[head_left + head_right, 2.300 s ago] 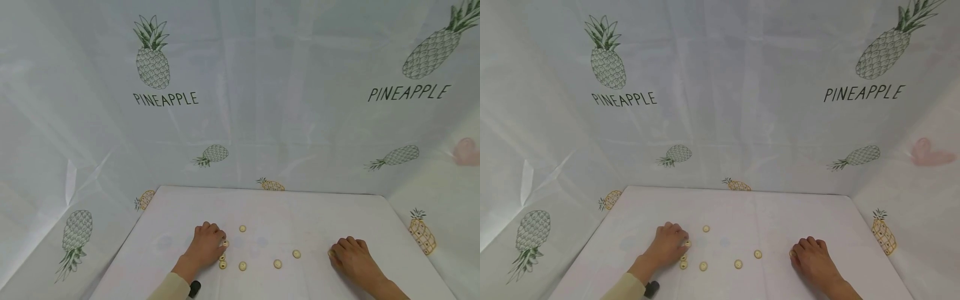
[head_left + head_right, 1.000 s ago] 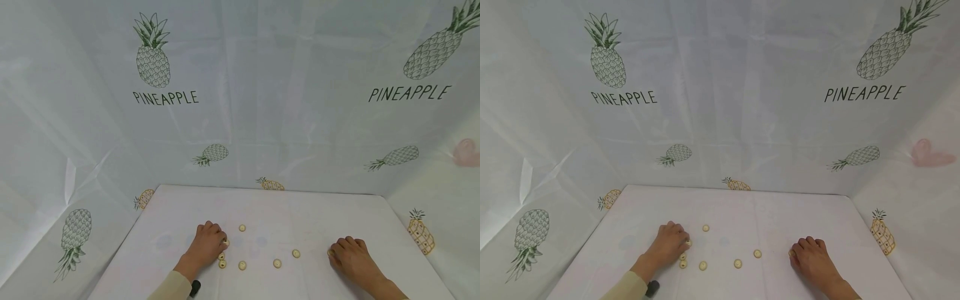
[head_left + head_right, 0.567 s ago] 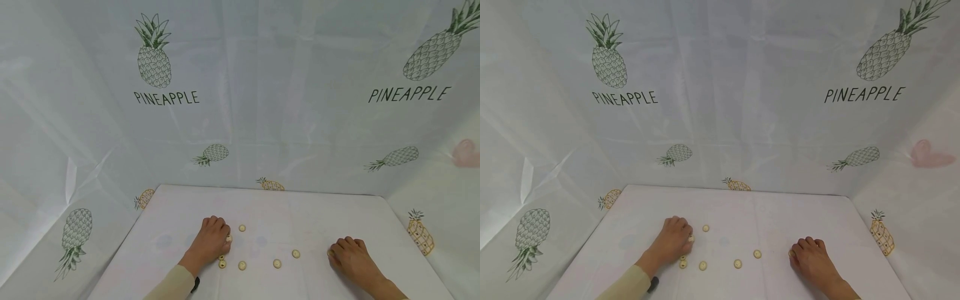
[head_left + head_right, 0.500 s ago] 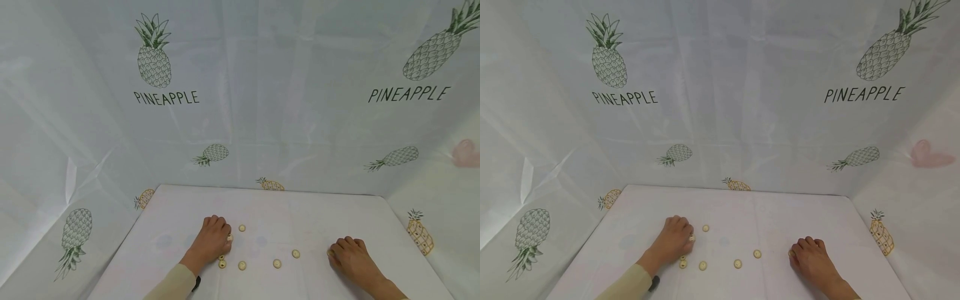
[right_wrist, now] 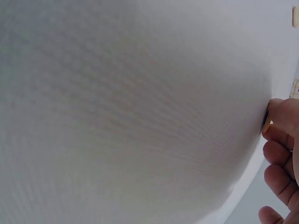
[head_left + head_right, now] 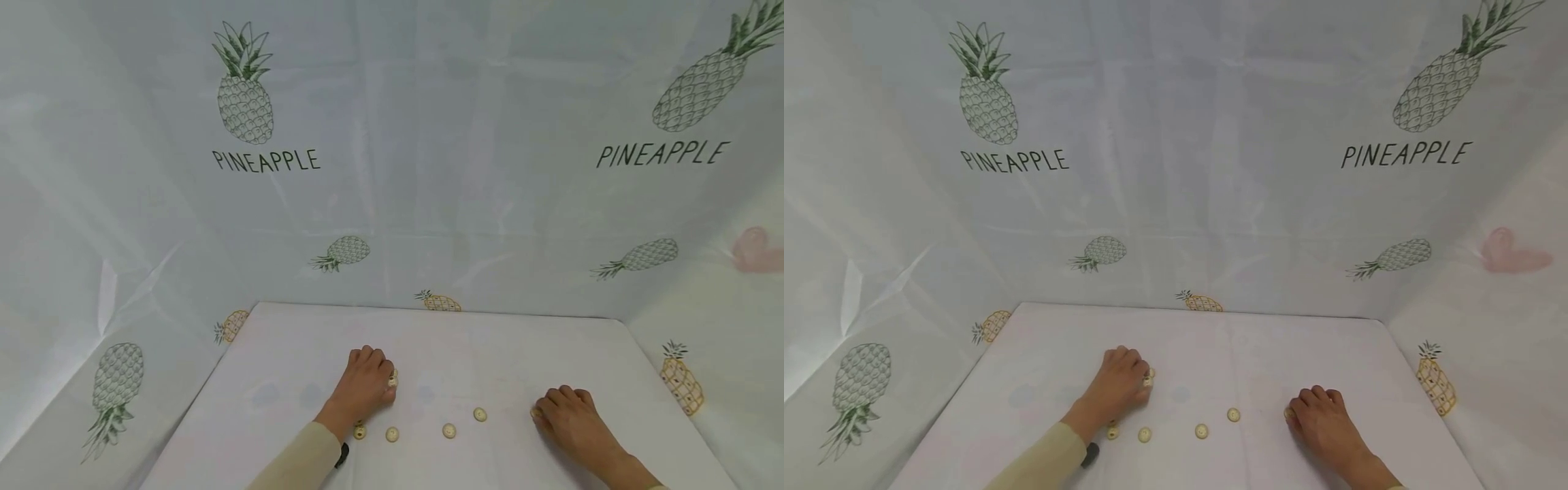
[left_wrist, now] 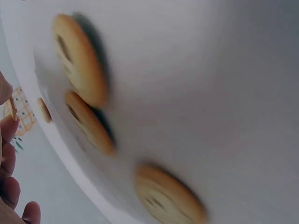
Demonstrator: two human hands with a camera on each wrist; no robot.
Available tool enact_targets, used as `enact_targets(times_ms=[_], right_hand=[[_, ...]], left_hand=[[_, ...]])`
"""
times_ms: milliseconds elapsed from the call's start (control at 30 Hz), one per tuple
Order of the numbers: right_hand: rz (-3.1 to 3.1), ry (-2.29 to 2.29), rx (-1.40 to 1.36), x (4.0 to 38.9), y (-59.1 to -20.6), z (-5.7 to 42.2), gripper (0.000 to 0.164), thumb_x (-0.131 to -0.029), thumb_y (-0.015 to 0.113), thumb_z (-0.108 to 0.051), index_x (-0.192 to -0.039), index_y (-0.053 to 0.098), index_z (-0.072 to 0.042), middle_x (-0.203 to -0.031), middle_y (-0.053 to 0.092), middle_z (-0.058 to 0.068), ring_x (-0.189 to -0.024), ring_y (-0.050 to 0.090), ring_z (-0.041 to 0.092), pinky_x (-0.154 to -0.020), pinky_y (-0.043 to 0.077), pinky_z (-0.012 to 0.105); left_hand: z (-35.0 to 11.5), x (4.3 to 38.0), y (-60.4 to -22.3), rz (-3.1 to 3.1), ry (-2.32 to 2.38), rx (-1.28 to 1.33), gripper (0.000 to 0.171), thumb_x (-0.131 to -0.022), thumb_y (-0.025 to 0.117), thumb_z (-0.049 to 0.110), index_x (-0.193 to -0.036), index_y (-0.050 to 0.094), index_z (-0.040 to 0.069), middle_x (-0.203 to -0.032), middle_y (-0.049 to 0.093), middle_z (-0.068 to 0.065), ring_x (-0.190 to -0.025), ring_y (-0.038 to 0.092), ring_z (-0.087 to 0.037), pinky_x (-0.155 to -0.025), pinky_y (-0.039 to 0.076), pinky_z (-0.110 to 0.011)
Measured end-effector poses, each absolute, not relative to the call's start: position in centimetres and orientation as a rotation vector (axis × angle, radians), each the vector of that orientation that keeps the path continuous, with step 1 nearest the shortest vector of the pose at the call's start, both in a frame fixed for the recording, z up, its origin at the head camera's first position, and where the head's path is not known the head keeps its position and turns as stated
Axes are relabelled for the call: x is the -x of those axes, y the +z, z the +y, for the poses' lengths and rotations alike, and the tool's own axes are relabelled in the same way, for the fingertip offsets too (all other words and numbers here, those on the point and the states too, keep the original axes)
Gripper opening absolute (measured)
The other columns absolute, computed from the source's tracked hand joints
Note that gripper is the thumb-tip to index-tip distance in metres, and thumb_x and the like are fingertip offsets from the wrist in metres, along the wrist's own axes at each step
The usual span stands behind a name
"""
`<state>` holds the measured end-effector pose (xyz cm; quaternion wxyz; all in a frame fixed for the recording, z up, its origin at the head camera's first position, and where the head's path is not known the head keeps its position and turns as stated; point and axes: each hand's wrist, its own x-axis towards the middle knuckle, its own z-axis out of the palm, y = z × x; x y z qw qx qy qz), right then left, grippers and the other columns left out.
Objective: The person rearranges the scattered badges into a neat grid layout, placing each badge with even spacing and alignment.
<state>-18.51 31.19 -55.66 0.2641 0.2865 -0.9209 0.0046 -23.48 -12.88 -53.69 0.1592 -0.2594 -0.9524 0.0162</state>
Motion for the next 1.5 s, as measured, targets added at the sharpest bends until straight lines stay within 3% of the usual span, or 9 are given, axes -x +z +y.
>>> enact_targets(times_ms=[133,400,1500], right_hand=[[-2.476,0.022,-0.785,18.4,-55.8,31.3,0.024,-0.1,0.072,-0.04,-0.084,0.066,-0.023,-0.083,0.058,-0.012,-0.08,0.051,0.011,-0.077,0.046,0.045],[-2.521,0.008,-0.745,18.1,-55.5,31.1,0.022,-0.083,0.087,-0.027,-0.085,0.065,-0.023,-0.084,0.059,-0.011,-0.081,0.051,0.011,-0.078,0.047,0.045],[-2.545,-0.037,-0.718,17.7,-55.5,30.8,0.022,-0.083,0.087,-0.027,-0.088,0.068,-0.02,-0.086,0.06,-0.009,-0.082,0.052,0.012,-0.079,0.049,0.045]], left_hand=[[-11.4,24.0,-53.4,-2.735,0.066,0.746,0.026,-0.095,0.071,0.044,-0.101,0.069,0.019,-0.099,0.055,0.003,-0.095,0.04,-0.019,-0.092,0.036,-0.041],[-9.0,25.3,-53.5,-2.762,0.048,0.755,0.026,-0.097,0.07,0.046,-0.098,0.068,0.02,-0.101,0.057,0.003,-0.099,0.042,-0.021,-0.093,0.037,-0.043],[-7.0,26.5,-53.7,-2.972,-0.089,0.693,0.018,-0.103,0.068,0.04,-0.098,0.072,0.023,-0.104,0.061,0.004,-0.098,0.043,-0.018,-0.092,0.038,-0.042]])
